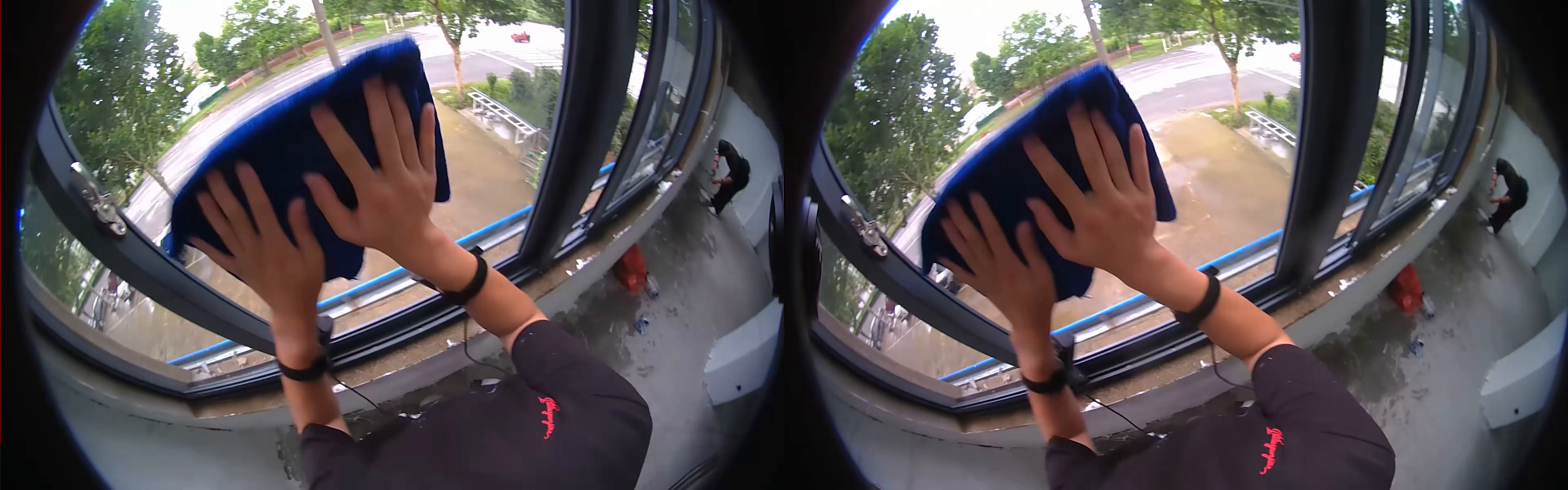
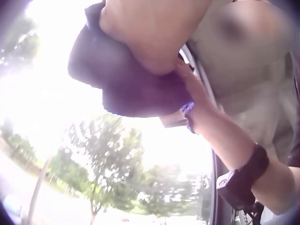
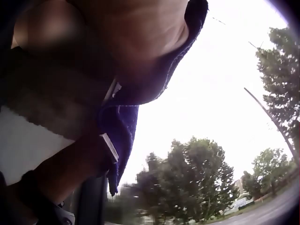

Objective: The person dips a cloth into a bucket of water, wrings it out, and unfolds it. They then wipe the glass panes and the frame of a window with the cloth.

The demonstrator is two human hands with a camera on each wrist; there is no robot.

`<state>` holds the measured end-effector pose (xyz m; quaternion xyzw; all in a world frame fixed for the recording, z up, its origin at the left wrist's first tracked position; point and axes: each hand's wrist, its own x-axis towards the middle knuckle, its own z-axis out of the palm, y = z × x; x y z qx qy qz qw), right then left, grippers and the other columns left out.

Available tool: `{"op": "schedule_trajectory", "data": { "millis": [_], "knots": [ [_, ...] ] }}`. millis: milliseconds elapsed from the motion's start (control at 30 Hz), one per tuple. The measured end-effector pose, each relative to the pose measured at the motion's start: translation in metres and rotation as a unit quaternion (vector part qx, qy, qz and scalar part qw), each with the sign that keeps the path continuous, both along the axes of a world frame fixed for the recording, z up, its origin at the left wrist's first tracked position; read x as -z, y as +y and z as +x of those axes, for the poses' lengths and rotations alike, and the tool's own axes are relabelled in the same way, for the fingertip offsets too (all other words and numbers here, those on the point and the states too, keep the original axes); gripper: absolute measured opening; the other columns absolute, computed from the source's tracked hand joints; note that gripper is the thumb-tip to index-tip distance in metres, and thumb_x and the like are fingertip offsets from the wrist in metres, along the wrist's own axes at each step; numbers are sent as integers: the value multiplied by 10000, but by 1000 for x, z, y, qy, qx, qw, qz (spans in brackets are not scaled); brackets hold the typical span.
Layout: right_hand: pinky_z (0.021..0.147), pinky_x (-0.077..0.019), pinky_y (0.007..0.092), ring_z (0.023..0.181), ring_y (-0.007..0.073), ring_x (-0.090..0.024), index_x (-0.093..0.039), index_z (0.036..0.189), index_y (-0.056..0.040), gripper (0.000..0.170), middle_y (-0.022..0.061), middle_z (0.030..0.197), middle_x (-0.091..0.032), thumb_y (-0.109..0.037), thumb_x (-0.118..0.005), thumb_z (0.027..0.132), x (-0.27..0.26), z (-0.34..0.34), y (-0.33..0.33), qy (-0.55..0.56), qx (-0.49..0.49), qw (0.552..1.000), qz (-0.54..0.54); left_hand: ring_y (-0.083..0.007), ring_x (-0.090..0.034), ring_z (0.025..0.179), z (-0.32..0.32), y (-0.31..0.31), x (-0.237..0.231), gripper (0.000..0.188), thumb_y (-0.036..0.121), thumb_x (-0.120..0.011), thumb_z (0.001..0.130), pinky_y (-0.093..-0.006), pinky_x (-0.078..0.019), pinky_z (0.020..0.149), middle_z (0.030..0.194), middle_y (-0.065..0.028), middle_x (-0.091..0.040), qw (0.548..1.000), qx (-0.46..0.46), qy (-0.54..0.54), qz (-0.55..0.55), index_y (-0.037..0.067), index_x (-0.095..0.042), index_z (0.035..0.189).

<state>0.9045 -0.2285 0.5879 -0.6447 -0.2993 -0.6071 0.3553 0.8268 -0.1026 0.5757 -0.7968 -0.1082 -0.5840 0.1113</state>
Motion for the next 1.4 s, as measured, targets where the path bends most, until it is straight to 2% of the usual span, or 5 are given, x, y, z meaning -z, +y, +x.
{"op": "schedule_trajectory", "data": {
  "millis": [133,467,900,1167,1400],
  "knots": [
    [1175,-146,572,1359,394,-427,-583,1388,-218,573,250,1485,-430,-471,-607,875,19,8,-10,19,44,999,10,-381,-235,1481,8,-8,-9,606,415,-447,1013,-660,-76,1140,1599,-174,-276,1000,-6,3,28,119,-351,1533],
    [1086,-280,643,1157,416,-496,-671,1134,-222,552,185,1160,-531,-630,-685,762,280,38,-95,103,110,969,-196,-430,-454,1264,10,-68,259,393,508,-649,874,-782,-166,1020,1264,-155,-561,979,37,170,-105,173,-698,1073],
    [1106,-179,720,1278,435,-468,-638,1234,-232,520,244,1395,-490,-518,-633,799,45,29,-10,-36,-41,998,13,-422,-305,1438,27,1,52,671,587,-527,943,-762,-155,1049,1565,-127,-361,996,10,-93,1,226,-433,1501],
    [1180,-149,595,1173,137,-546,-610,1245,-407,425,-72,1257,-584,-608,-543,876,221,8,-15,-33,51,971,-230,-579,-56,1447,-21,34,254,918,610,-461,955,-739,-48,1099,1567,-381,-79,994,-33,78,-67,-41,-175,1535],
    [1146,-300,487,1082,134,-571,-688,1132,-324,367,-57,1074,-615,-491,-714,807,280,6,-63,58,-34,973,-220,-634,-103,1397,-20,-39,307,880,486,-550,958,-749,-108,1085,1531,-417,-102,973,-11,155,-168,-76,-161,1513]
  ]
}}
